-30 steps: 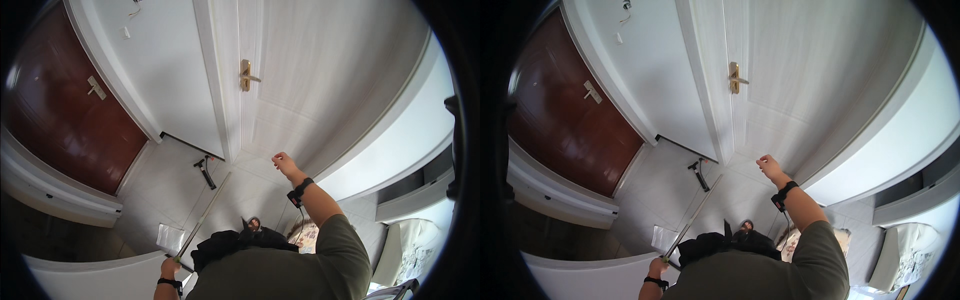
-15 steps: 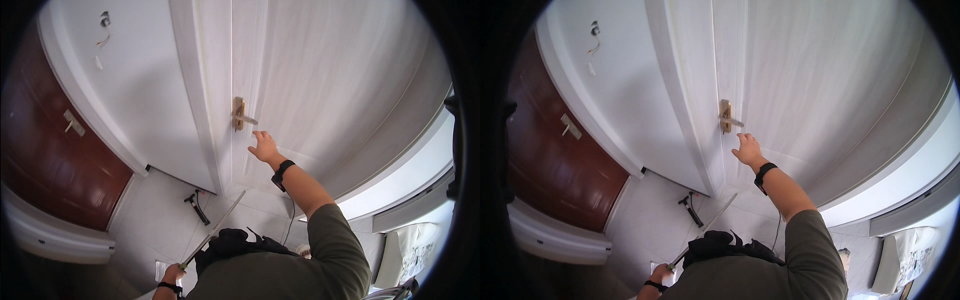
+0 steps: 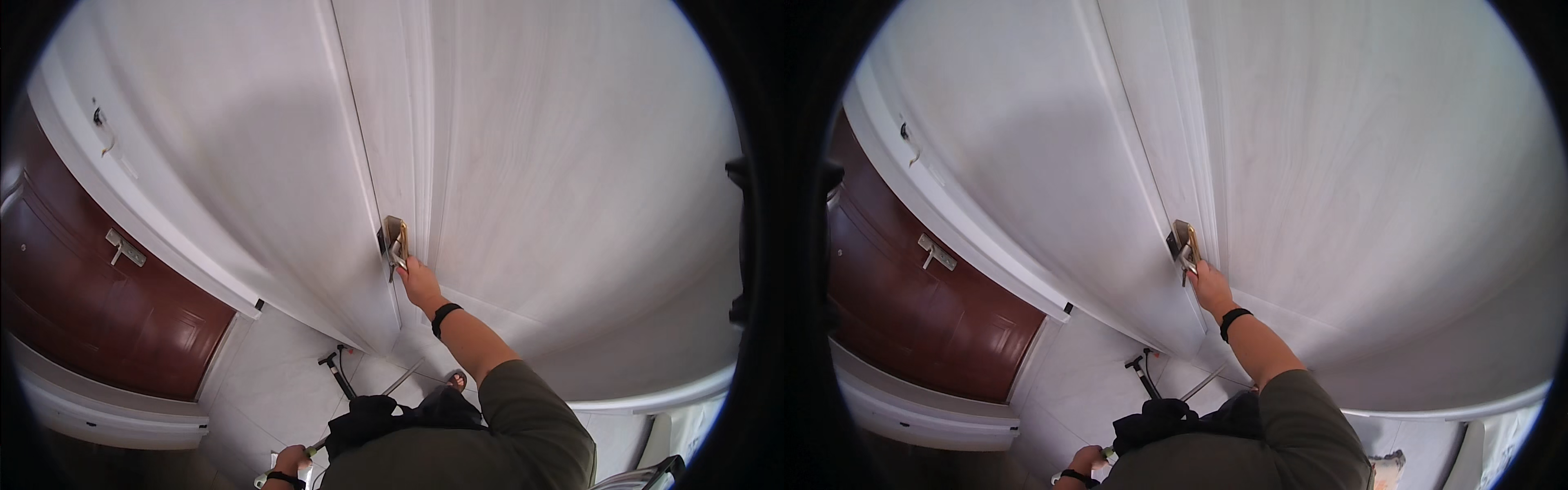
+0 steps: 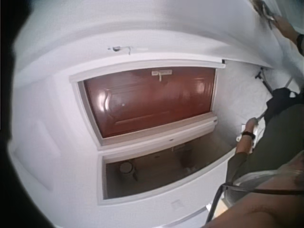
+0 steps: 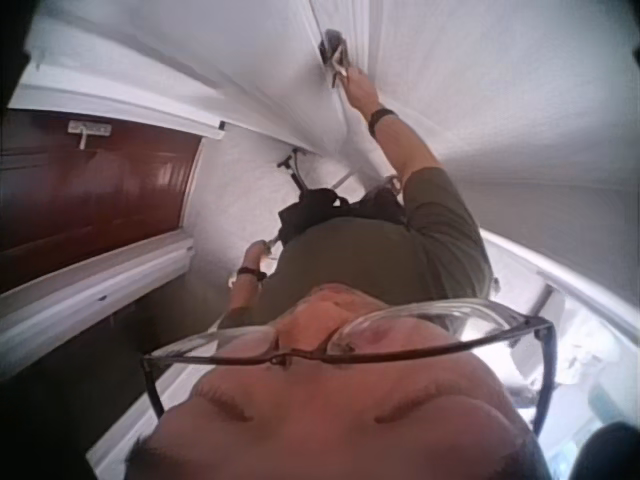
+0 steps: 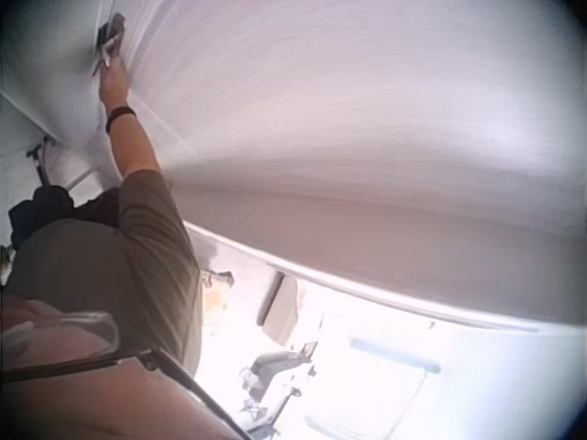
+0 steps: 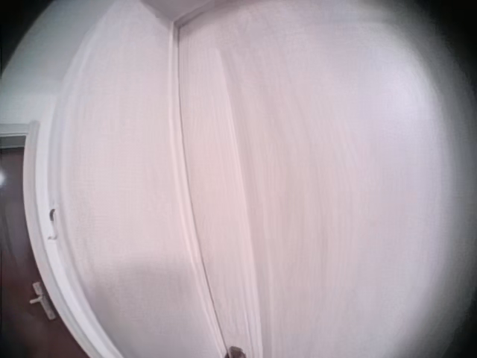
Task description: The person picks up a long metal pole from the floor, walks through the living area and into the kitchen, then returns to the living room and joins two pole sections together. The person handles a cloth and a plastic bag earlier, but the main action is connecting the pole segments.
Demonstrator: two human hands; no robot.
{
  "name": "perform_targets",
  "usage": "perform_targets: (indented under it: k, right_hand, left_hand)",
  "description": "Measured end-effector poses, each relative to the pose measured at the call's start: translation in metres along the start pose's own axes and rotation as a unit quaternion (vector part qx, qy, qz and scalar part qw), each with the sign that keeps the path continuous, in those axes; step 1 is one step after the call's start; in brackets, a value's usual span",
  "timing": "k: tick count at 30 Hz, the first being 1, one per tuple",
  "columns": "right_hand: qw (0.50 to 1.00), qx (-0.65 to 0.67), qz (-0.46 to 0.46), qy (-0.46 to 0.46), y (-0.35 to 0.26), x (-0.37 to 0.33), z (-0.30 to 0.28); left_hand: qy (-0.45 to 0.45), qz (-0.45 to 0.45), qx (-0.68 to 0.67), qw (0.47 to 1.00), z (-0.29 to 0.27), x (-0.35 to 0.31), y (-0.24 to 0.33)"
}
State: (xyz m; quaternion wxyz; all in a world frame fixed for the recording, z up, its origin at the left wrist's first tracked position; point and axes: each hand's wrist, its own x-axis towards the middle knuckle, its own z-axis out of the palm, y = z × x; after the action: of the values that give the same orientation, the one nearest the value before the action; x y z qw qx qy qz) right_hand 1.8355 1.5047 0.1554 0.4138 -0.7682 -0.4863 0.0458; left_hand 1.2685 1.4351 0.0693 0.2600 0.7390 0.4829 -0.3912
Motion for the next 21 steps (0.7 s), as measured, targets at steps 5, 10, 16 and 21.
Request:
perform_targets:
  k: [5,10,16,21]
  right_hand:
    - [0.996,-0.044,0.036,-0.064,0.051,0.083,-0.034]
    - [0.981,-0.117,0.104,-0.117,0.117,0.179,-0.091]
    - [0.969,-0.129,0.199,-0.067,0.209,0.245,-0.138]
    - [0.964,-0.168,0.203,-0.033,0.27,0.271,-0.184]
  left_hand:
    - [-0.033,-0.004,0.023,0.999,-0.031,0.015,0.085]
    - [-0.011,-0.043,-0.032,0.998,-0.065,0.028,0.172]
    - [0.045,-0.048,-0.112,0.992,-0.106,0.055,0.242]
    - [0.107,0.008,-0.194,0.975,-0.133,0.103,0.286]
